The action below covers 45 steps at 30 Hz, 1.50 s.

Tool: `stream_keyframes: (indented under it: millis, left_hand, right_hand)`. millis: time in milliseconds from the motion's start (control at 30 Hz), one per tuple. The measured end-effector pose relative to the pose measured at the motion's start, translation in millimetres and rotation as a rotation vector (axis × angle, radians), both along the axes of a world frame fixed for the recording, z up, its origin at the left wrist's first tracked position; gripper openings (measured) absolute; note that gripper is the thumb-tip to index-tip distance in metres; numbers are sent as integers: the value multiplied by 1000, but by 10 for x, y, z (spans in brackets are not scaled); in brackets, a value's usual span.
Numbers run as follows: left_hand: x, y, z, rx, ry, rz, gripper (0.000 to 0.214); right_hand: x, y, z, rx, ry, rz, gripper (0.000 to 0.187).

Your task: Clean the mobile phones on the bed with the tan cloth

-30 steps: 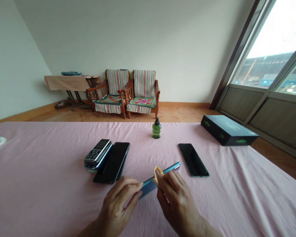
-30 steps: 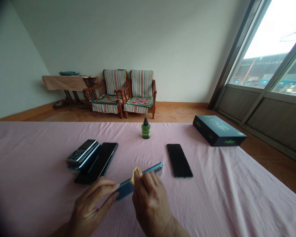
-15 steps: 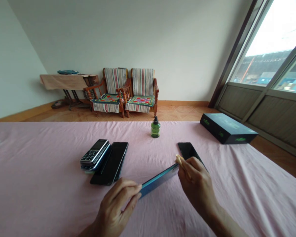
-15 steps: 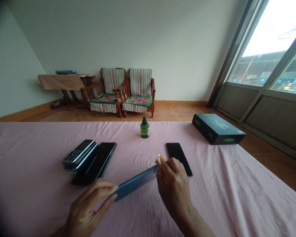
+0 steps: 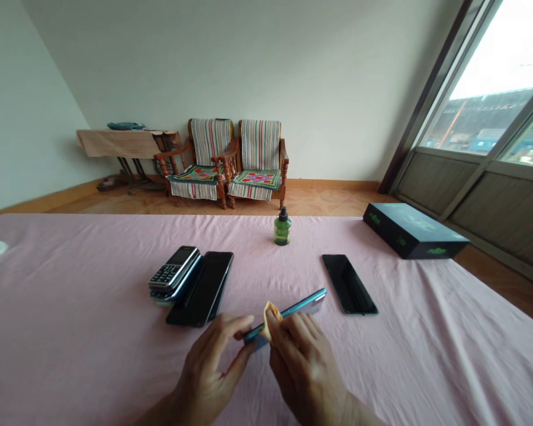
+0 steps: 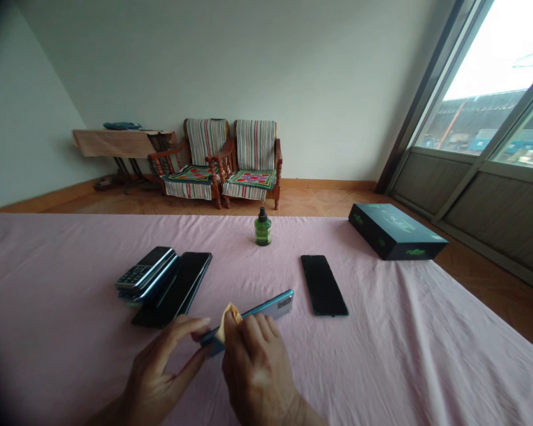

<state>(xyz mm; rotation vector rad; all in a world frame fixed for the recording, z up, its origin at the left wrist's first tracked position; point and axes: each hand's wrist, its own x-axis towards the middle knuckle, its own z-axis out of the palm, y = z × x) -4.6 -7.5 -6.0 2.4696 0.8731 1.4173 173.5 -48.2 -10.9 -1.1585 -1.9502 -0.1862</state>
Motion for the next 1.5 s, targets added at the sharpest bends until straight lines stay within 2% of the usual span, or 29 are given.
stream_keyframes:
  millis: [233, 367, 467, 533, 600, 700, 767, 867, 1100, 1267, 1500]
  left_hand:
    - [-51, -11, -108, -109, -37, 71, 41]
    - [-60, -13, -88, -141, -51, 32, 49]
    - [-48, -5, -33, -94, -15, -17, 42]
    - [-39, 5, 5, -46, 25, -47, 31]
    - [-40, 20, 32, -6, 51, -61, 24]
    - [-73, 53, 54, 32, 61, -45, 22]
    - [-102, 78, 61, 48, 59, -26, 21]
    - [-126, 107, 69, 55, 63, -3, 21]
    - [-111, 100, 47, 25, 65, 25, 21]
    - [-108, 82, 8, -12, 30, 90, 25]
    - [-95, 64, -14, -68, -35, 107, 27]
  right_hand:
    - [-165, 2, 83, 33, -46, 109, 41]
    - [-186, -9, 87, 56, -65, 200, 37]
    - [-128, -28, 112, 144, -64, 215, 36]
    - [-11, -29, 137, 148, -21, 154, 41]
    - [168, -1, 154, 77, 83, 20, 45]
    - [473, 90, 150, 4, 214, -197, 37]
    - [630, 153, 132, -22, 241, -294, 30]
    - [709, 195, 92, -72, 244, -341, 25]
    - [334, 96, 26, 7, 4, -202, 33]
    - [40, 88, 21, 45, -48, -83, 38]
    - [-184, 70, 92, 53, -90, 49, 36]
